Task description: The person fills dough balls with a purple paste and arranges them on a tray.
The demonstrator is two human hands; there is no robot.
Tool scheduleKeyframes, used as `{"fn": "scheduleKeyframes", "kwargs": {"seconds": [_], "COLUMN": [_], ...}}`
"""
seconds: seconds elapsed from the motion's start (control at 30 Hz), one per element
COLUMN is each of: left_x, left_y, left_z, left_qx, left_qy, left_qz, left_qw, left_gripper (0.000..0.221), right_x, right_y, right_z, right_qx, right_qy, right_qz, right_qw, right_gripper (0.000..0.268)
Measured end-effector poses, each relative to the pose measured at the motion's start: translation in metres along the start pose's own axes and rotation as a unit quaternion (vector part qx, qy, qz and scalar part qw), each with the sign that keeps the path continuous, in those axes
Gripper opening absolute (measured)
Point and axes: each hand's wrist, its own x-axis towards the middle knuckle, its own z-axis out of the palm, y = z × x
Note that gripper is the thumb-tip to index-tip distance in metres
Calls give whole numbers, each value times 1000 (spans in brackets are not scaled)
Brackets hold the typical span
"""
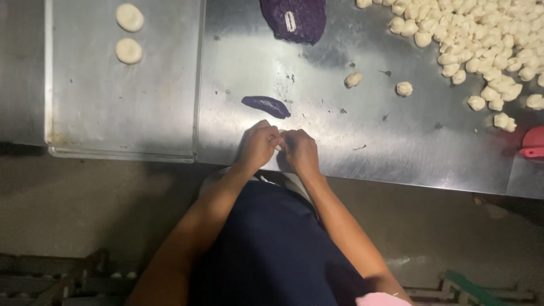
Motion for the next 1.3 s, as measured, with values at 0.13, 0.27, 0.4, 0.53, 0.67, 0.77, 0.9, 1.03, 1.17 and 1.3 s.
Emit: {"fn": "scheduleKeyframes", "kwargs": {"seconds": [0.13,0.27,0.4,0.53,0.67,0.77,0.9,1.03,1.17,1.3], "left_x": [-1,-9,-30,-32,-36,-31,-31,-34,-26,-41], "left_y": [5,2,-7,-12,-11,-7,-11,2,12,63], "left_z": [-12,-17,-25,-22,-16,-11,12,22,50,57], "left_qx": [9,-96,-50,-40,-57,-67,-52,29,130,35], "left_qy": [14,15,53,53,70,63,97,152,141,76], "left_qz": [45,-69,-108,-23,-30,-48,-32,-29,-48,-18], "left_qw": [999,993,992,998,995,995,993,988,980,996], "left_gripper": [8,10,19,22,23,25,26,30,36,29], "right_x": [-2,17,37,55,51,57,56,23,-28,-39], "right_y": [0,17,-20,-14,11,2,28,99,79,62], "right_z": [7,-16,-28,16,54,49,30,-2,-36,-29], "right_qx": [-69,-37,-18,-136,-238,-240,-217,228,287,504], "right_qy": [9,-52,77,65,24,38,47,70,15,-58], "right_qz": [-28,33,-71,-118,-93,-69,-54,70,187,252], "right_qw": [997,997,994,982,966,968,974,969,939,824], "right_gripper": [24,24,31,48,52,51,51,40,45,41]}}
